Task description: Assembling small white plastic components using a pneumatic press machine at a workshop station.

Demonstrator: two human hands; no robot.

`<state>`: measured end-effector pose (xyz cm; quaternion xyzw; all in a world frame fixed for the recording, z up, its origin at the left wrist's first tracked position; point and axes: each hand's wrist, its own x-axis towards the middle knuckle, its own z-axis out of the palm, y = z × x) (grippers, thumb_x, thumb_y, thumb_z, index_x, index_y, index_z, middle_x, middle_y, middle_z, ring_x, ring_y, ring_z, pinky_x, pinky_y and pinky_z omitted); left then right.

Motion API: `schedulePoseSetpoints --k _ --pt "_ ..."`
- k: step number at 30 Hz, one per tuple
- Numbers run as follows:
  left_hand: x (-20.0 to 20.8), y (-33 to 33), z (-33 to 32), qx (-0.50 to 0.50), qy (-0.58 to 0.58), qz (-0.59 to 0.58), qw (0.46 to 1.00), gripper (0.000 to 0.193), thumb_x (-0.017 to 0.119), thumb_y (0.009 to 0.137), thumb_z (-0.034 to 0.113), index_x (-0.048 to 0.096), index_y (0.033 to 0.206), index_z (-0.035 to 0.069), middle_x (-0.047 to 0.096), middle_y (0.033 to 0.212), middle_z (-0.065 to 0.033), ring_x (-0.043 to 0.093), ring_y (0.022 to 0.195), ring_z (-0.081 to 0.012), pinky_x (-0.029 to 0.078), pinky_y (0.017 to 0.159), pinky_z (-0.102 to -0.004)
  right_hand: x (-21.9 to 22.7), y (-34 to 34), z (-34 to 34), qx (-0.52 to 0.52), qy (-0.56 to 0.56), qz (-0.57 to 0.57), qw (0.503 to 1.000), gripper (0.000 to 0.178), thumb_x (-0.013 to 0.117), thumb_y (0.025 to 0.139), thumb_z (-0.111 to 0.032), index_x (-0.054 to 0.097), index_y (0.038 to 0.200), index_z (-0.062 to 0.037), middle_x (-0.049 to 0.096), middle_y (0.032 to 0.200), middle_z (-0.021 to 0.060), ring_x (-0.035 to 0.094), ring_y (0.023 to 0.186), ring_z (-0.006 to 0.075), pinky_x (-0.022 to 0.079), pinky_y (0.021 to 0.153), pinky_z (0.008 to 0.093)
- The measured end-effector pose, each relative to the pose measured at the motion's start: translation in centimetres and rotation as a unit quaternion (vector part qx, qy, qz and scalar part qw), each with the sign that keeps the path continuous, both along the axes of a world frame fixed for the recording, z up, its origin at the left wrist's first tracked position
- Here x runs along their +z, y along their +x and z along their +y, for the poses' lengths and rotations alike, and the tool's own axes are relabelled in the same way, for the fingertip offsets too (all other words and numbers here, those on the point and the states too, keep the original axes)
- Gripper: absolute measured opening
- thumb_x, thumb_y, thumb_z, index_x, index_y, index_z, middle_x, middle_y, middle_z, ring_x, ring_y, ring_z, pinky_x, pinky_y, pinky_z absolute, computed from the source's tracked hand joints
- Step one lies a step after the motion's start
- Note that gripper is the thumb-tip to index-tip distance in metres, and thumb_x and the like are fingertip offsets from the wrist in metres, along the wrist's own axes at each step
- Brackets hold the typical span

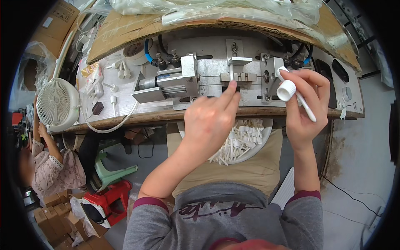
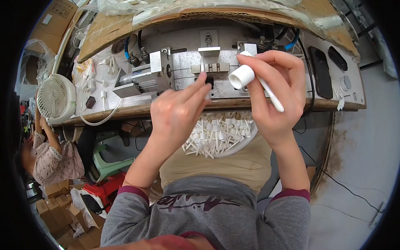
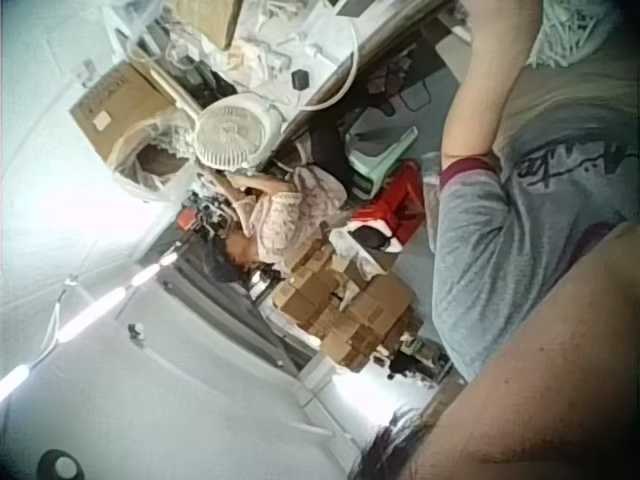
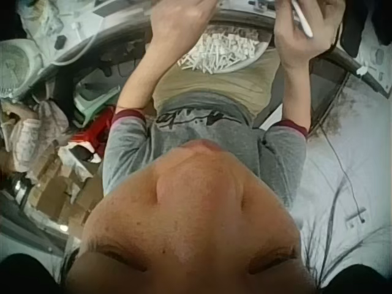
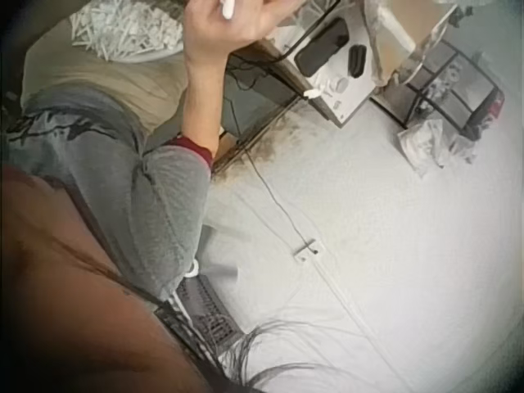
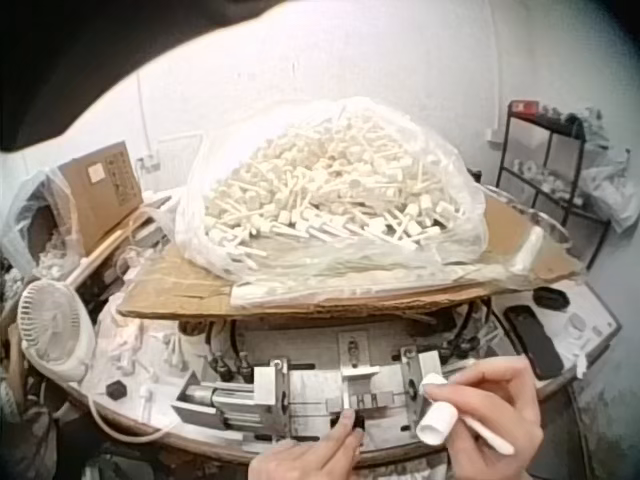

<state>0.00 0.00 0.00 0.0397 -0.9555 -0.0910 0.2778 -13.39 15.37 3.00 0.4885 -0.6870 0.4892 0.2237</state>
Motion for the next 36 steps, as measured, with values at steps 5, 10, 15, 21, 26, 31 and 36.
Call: schedulePoseSetpoints --k 5,10,15,21,26,31,36 --pt "0.4 -0.5 -0.5 0.0 0.003 -0.025 1.0 0.028 0.082 0.07 0.017 0.075 0.096 0.01 0.073 0.115 -0.0024 0.064 0.061 -0.0184 0.048 0.055 -0.0289 -0.8 0.2 -0.1 0.004 -0.003 0.005 1.0 0.039 0.069 0.072 0.015 0.076 0.105 -0.0025 0.052 0.112 0.0089 0.061 0.085 0.018 0.052 0.072 0.0271" --pt "1.3 -0.1 0.3 -0.07 0.234 0.034 0.969 0.038 0.086 0.07 0.015 0.073 0.105 0.007 0.074 0.107 -0.006 0.07 0.072 -0.0157 0.055 0.065 -0.0271 -1.7 1.2 0.3 -0.036 0.057 0.101 0.993 0.044 0.07 0.068 0.013 0.076 0.108 -0.0043 0.055 0.107 0.009 0.062 0.082 0.0202 0.056 0.066 0.0288" --pt "2.4 0.8 1.5 -0.135 0.437 0.083 0.885 0.039 0.085 0.073 0.003 0.071 0.109 0.001 0.071 0.105 -0.0089 0.07 0.088 -0.0148 0.061 0.074 -0.0277 -2.0 2.5 -0.4 -0.016 0.092 0.133 0.987 0.048 0.073 0.069 0.005 0.073 0.117 -0.003 0.058 0.103 0.009 0.063 0.079 0.0224 0.053 0.061 0.0306" --pt "1.0 1.4 0.6 -0.079 0.176 0.082 0.978 0.032 0.085 0.07 0.007 0.072 0.099 0.003 0.071 0.104 -0.0095 0.069 0.083 -0.0197 0.057 0.068 -0.0299 -1.7 2.2 -0.6 -0.02 -0.031 -0.068 0.997 0.021 0.07 0.082 0.008 0.071 0.102 0.0016 0.064 0.1 0.0127 0.064 0.084 0.0185 0.053 0.065 0.0279" --pt "-0.8 0.4 -0.1 -0.018 0.037 0.046 0.998 0.026 0.082 0.068 0.015 0.072 0.091 0.007 0.073 0.112 -0.0051 0.066 0.07 -0.0176 0.051 0.06 -0.0289 -1.5 2.3 0.2 0.045 -0.015 -0.253 0.966 0.012 0.072 0.084 0.005 0.067 0.095 0.0025 0.067 0.092 0.0092 0.064 0.077 0.0121 0.053 0.064 0.0246" --pt "0.5 -0.8 -0.7 -0.022 -0.006 -0.012 1.0 0.025 0.082 0.068 0.015 0.072 0.089 0.009 0.074 0.111 -0.0048 0.064 0.062 -0.0178 0.047 0.056 -0.0293 -0.6 2.3 1.1 0.104 -0.015 -0.483 0.869 0.012 0.072 0.092 -0.009 0.063 0.097 -0.0008 0.063 0.076 0.0023 0.053 0.059 0.0025 0.039 0.05 0.0175" --pt "1.3 -0.5 -0.8 -0.044 0.047 -0.016 0.998 0.03 0.083 0.069 0.015 0.073 0.096 0.007 0.074 0.107 -0.0072 0.068 0.07 -0.0205 0.052 0.061 -0.0307 -0.3 1.9 0.6 0.092 -0.017 -0.557 0.825 0.02 0.065 0.099 -0.02 0.059 0.089 -0.0042 0.054 0.06 -0.003 0.041 0.045 -0.0005 0.027 0.04 0.0165"
